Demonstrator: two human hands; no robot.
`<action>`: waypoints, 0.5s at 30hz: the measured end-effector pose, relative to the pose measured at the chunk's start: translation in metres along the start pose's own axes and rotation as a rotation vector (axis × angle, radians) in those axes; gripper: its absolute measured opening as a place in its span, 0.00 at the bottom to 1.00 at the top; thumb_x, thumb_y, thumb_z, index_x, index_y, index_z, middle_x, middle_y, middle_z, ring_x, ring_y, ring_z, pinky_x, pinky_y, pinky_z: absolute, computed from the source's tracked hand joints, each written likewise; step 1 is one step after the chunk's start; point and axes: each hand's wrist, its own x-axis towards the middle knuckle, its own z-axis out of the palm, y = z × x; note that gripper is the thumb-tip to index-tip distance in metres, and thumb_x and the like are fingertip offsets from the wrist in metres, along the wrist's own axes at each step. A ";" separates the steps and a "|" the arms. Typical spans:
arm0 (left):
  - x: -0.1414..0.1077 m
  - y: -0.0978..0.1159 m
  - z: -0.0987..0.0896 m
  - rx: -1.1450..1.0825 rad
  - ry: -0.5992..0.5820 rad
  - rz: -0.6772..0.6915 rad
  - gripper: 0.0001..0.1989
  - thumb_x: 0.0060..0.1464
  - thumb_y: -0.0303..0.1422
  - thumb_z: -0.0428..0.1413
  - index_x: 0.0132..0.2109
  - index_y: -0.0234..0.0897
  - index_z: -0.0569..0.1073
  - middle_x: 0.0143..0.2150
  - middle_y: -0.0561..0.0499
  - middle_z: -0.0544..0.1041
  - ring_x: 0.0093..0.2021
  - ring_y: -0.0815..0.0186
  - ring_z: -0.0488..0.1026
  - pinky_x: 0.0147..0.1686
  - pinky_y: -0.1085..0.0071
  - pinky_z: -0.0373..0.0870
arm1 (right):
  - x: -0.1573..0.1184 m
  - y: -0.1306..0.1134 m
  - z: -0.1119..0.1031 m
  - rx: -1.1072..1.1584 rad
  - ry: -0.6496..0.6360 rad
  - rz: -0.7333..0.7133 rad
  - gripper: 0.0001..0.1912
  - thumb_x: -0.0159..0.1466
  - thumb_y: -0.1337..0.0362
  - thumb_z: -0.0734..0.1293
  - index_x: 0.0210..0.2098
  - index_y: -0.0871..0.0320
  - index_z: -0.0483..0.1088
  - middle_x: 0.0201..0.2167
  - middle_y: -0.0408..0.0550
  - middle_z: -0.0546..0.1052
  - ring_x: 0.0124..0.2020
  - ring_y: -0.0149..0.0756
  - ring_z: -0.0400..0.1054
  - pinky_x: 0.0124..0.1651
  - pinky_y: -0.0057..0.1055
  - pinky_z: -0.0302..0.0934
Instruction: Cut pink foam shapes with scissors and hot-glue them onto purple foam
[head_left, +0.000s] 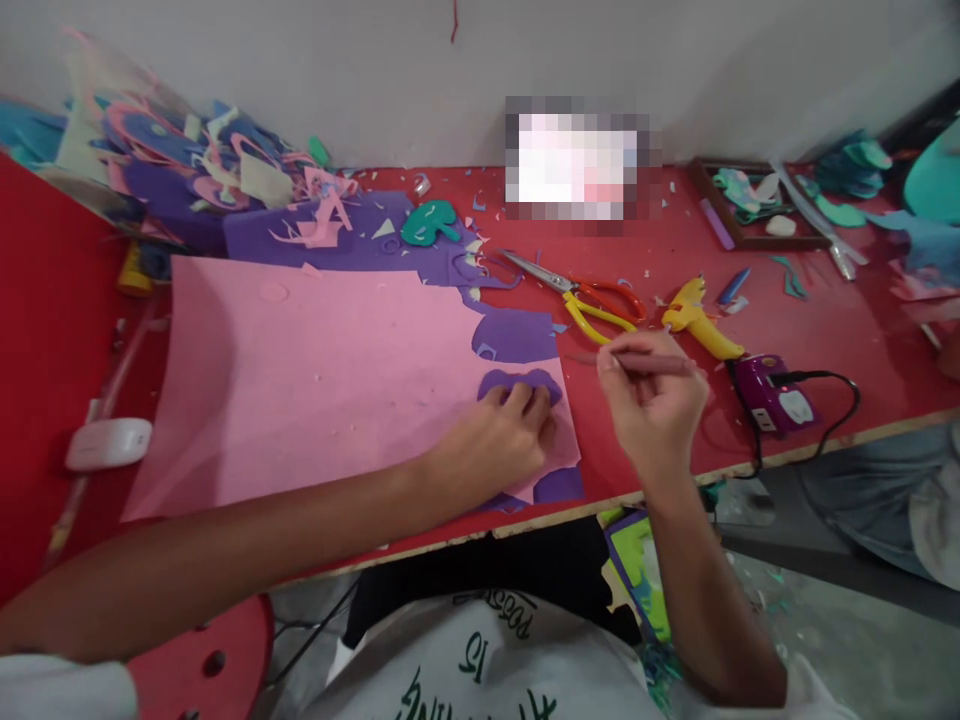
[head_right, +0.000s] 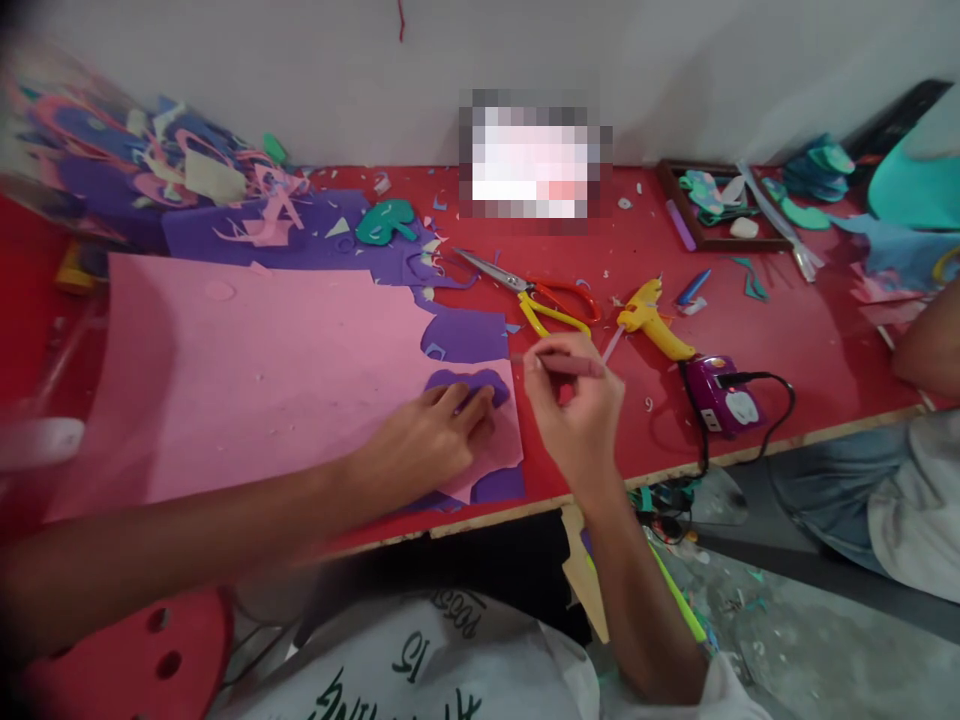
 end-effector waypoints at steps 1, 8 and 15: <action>-0.002 0.005 0.000 0.009 0.007 -0.028 0.10 0.67 0.27 0.53 0.49 0.29 0.78 0.53 0.36 0.78 0.46 0.55 0.75 0.37 0.62 0.69 | 0.010 -0.006 0.001 0.039 -0.047 -0.037 0.03 0.67 0.63 0.68 0.37 0.54 0.74 0.34 0.46 0.77 0.32 0.37 0.71 0.34 0.34 0.64; -0.006 0.015 0.010 0.057 0.125 -0.135 0.19 0.67 0.42 0.55 0.50 0.28 0.80 0.54 0.33 0.78 0.45 0.52 0.77 0.37 0.60 0.74 | 0.066 -0.012 0.047 0.208 -0.424 -0.190 0.11 0.70 0.56 0.64 0.36 0.52 0.75 0.36 0.47 0.79 0.36 0.38 0.73 0.40 0.36 0.68; -0.006 0.018 0.010 0.066 0.116 -0.160 0.23 0.67 0.44 0.54 0.53 0.27 0.78 0.54 0.32 0.79 0.51 0.47 0.78 0.43 0.57 0.77 | 0.056 0.014 0.058 0.198 -0.458 -0.203 0.07 0.66 0.62 0.64 0.30 0.54 0.68 0.22 0.40 0.72 0.22 0.31 0.66 0.28 0.30 0.58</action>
